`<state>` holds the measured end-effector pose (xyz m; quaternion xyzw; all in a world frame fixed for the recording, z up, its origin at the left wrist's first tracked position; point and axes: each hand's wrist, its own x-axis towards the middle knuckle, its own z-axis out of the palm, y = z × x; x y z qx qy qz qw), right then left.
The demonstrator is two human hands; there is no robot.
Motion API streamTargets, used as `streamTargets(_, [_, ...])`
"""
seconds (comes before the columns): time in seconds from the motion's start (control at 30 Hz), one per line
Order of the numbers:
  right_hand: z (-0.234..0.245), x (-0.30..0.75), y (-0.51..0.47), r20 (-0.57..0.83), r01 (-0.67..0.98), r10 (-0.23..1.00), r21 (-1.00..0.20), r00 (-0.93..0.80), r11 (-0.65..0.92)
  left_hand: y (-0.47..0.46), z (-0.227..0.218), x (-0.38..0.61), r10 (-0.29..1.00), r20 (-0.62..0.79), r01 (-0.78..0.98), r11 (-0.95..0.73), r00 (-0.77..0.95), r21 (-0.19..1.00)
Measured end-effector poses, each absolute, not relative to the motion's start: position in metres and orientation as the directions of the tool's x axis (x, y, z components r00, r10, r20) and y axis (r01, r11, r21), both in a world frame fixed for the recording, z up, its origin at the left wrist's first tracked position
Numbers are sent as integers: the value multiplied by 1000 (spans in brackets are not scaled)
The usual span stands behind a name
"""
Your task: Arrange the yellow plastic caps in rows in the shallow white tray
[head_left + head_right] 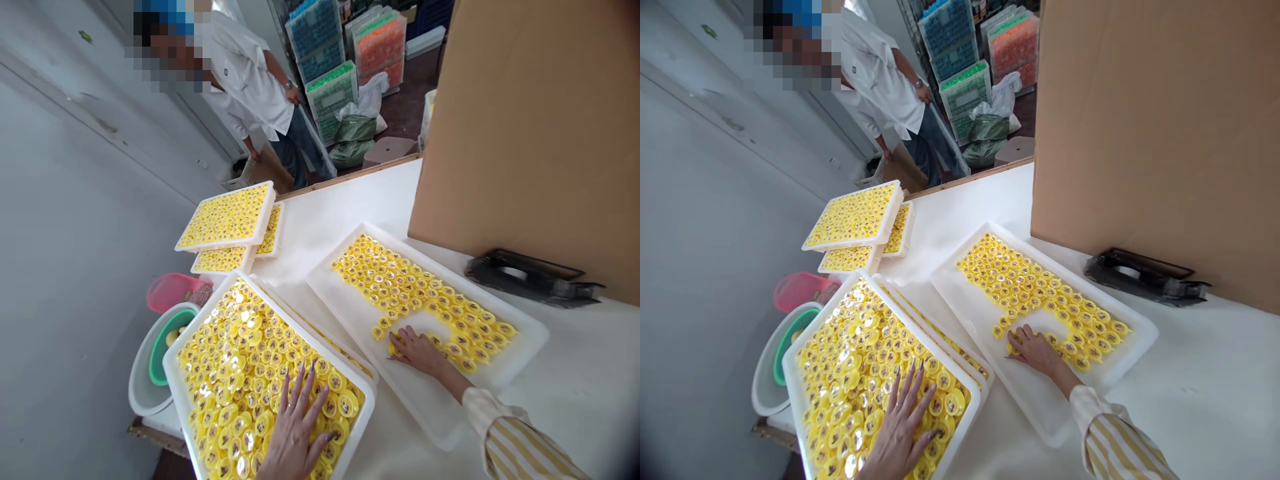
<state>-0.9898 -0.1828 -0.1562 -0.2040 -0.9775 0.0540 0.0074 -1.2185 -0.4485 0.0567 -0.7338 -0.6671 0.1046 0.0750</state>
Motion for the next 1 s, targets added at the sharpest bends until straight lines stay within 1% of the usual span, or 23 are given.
streamTargets(0.17, [-152, -997, -183, 19, 419, 423, -110, -906, 901, -455, 61, -1214, 996, -86, 984, -47, 32, -172])
streamTargets(0.27, [-143, -1002, -185, 46, 441, 446, -91, -894, 893, -456, 60, -1212, 996, -85, 995, -3, -5, -98])
streamTargets(0.33, [-135, -1004, -184, 103, 437, 440, -50, -892, 898, -457, 58, -1212, 997, -79, 999, 6, -10, -46])
streamTargets(0.4, [-126, -1005, -180, 195, 412, 399, 28, -896, 911, -458, 56, -1212, 998, -69, 1000, 8, -8, 0])
streamTargets(0.53, [-92, -1014, -170, 375, 370, 270, 228, -887, 901, -468, 57, -1212, 999, -30, 996, 25, -22, 89])
streamTargets(0.57, [-78, -1019, -167, 406, 361, 240, 256, -882, 897, -473, 59, -1213, 999, -15, 994, 34, -33, 105])
streamTargets(0.63, [-43, -1035, -163, 449, 320, 174, 275, -876, 907, -486, 64, -1218, 997, 15, 990, 69, -72, 125])
streamTargets(0.7, [-1, -1061, -165, 472, 240, 87, 275, -878, 931, -502, 69, -1228, 984, 52, 978, 160, -168, 132])
streamTargets(0.73, [19, -1077, -170, 475, 185, 35, 273, -879, 944, -511, 72, -1235, 965, 76, 962, 237, -249, 138])
streamTargets(0.83, [64, -1135, -204, 439, -44, -146, 233, -886, 971, -535, 76, -1262, 838, 153, 846, 491, -524, 209])
streamTargets(0.9, [74, -1177, -240, 383, -211, -261, 169, -886, 963, -549, 78, -1282, 746, 190, 763, 579, -638, 287])
streamTargets(1.0, [63, -1228, -295, 271, -371, -369, 48, -889, 927, -562, 79, -1306, 692, 218, 714, 592, -688, 373])
